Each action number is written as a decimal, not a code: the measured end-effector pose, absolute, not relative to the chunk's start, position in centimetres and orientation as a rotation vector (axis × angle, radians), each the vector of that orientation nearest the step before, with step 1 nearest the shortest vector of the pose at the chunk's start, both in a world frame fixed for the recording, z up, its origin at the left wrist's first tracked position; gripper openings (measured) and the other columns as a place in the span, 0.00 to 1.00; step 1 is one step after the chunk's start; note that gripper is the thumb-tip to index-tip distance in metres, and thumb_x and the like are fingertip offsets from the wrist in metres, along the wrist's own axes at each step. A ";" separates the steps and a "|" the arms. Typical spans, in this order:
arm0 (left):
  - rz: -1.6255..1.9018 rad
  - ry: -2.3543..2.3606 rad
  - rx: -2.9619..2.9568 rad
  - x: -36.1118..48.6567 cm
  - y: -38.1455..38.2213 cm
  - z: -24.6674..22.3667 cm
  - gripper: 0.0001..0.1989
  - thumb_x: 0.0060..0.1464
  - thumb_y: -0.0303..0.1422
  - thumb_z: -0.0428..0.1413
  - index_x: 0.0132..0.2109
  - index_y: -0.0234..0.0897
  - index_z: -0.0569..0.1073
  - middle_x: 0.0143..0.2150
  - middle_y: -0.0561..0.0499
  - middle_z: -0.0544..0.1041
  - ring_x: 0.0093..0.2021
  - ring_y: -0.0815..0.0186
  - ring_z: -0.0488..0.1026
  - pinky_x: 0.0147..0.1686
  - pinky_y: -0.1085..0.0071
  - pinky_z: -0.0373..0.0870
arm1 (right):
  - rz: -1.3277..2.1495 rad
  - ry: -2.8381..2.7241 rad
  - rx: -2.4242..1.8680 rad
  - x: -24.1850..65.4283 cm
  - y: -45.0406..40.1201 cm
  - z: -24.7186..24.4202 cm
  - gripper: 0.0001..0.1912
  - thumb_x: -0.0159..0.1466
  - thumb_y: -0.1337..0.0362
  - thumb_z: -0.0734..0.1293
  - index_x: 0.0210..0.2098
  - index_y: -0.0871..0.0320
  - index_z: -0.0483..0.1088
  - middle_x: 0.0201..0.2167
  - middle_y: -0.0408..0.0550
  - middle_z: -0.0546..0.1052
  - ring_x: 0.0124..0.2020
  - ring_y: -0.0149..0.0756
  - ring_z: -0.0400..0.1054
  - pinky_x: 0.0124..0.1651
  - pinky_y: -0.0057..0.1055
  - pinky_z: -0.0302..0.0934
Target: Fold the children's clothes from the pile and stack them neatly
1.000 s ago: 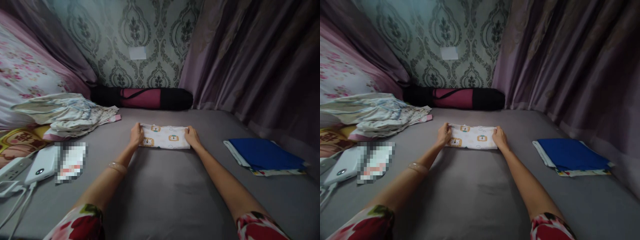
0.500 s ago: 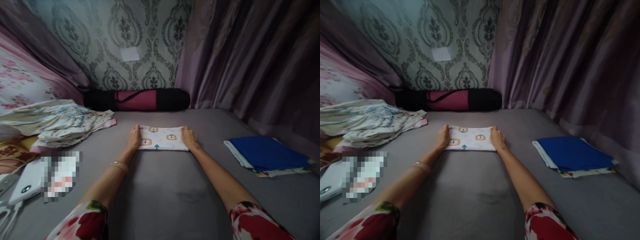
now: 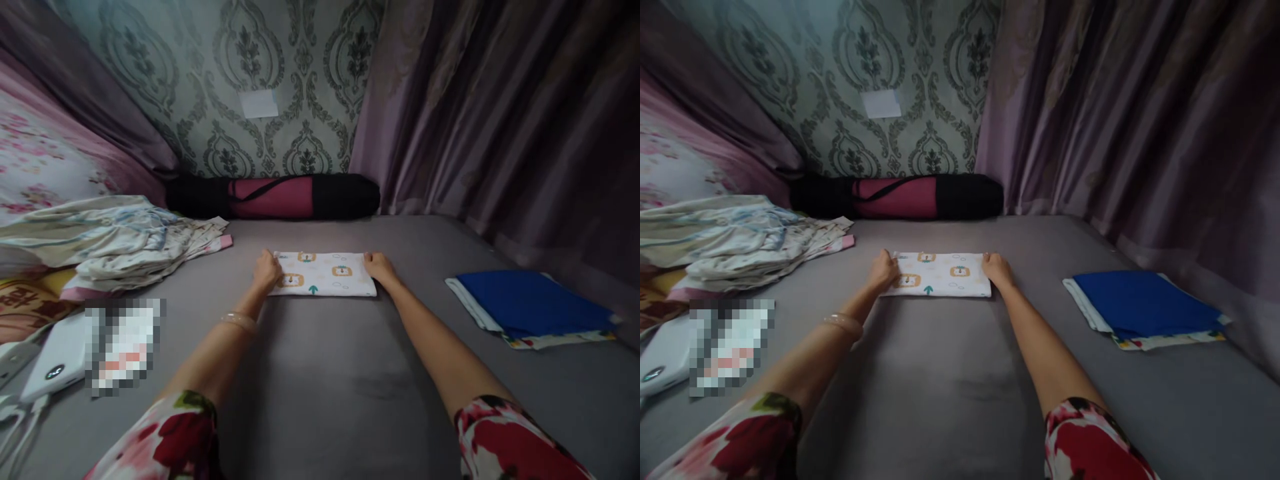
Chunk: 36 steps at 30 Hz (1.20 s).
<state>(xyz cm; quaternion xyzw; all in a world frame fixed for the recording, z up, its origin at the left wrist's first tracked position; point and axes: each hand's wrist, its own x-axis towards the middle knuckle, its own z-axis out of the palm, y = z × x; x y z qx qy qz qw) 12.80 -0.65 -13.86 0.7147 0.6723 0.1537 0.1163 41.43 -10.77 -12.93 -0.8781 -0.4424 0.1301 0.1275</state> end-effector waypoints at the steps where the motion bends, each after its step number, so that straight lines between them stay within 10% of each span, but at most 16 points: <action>1: 0.463 1.976 2.112 12.7 -0.9 -13.5 0.14 0.64 0.32 0.45 0.52 0.30 0.65 0.49 0.31 0.75 0.49 0.50 0.75 0.44 0.61 0.69 | 0.417 -1.297 -2.553 41.7 -10.8 -12.7 0.24 0.72 0.55 0.51 0.47 0.63 0.74 0.46 0.61 0.78 0.47 0.44 0.73 0.44 0.31 0.63; 14: 0.472 1.273 2.737 19.3 -6.1 -14.7 0.22 0.64 0.28 0.41 0.62 0.27 0.62 0.62 0.33 0.66 0.65 0.54 0.59 0.64 0.55 0.54 | 0.068 -2.125 -2.057 31.0 -11.0 -13.3 0.29 0.70 0.65 0.50 0.68 0.65 0.52 0.70 0.55 0.52 0.71 0.45 0.39 0.70 0.48 0.32; 36: 0.236 1.489 2.624 13.1 -3.2 -15.5 0.33 0.66 0.48 0.38 0.68 0.31 0.55 0.71 0.37 0.54 0.71 0.52 0.46 0.67 0.52 0.46 | 0.030 -1.984 -2.263 35.3 -12.1 -15.4 0.31 0.72 0.57 0.47 0.69 0.69 0.49 0.70 0.59 0.50 0.71 0.45 0.41 0.70 0.44 0.36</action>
